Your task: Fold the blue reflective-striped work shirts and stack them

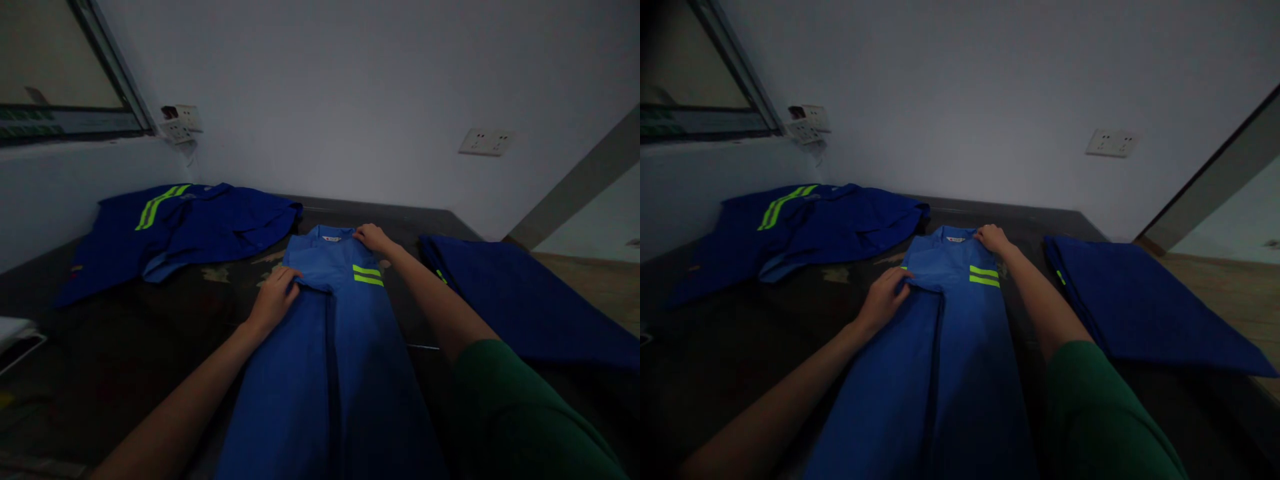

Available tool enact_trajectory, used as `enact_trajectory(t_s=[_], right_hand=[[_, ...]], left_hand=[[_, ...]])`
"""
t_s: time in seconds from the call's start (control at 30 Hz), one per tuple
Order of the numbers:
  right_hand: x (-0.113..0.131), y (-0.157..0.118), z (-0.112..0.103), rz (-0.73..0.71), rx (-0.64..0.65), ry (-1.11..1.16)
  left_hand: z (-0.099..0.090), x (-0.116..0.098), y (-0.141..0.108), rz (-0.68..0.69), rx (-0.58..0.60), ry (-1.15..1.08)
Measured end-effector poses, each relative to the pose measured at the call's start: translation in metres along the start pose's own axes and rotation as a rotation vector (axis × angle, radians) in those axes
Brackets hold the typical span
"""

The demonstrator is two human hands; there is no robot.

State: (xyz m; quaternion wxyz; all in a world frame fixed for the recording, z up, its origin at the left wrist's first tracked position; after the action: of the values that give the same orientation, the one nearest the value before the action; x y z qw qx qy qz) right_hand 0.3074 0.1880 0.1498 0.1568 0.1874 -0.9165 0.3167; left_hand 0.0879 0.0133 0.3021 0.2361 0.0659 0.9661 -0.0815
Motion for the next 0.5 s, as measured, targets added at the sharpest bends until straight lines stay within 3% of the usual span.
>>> enact_trajectory(t_s=[0.07,0.2,0.3,0.4,0.5], right_hand=[[0.003,0.000,0.002,-0.014,-0.019,-0.012],[0.009,-0.010,0.016,-0.019,-0.034,-0.027],[0.018,-0.026,0.006,-0.057,-0.160,0.044],[0.048,-0.053,-0.020,-0.285,-0.251,0.274],[0.098,-0.096,-0.033,-0.649,0.007,0.473]], left_hand=[[-0.002,0.001,0.000,-0.017,0.004,-0.019],[0.009,-0.004,-0.005,0.002,0.187,0.028],[0.015,-0.013,-0.011,0.036,0.273,0.064],[0.014,-0.021,-0.012,0.072,0.285,0.071],[0.013,-0.022,-0.012,0.087,0.279,0.112]])
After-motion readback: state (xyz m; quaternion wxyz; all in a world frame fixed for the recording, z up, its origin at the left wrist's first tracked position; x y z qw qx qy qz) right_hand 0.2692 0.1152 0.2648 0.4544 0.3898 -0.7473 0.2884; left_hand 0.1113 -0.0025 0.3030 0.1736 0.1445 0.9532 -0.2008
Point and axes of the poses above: each hand's wrist, its own y-axis towards the middle knuckle, its own z-axis out of the palm, x = y × z, the point moved 6 cm from there along y, towards the middle knuckle, and after that the axes turned 9 degrees about y, right-handed, at the moved point
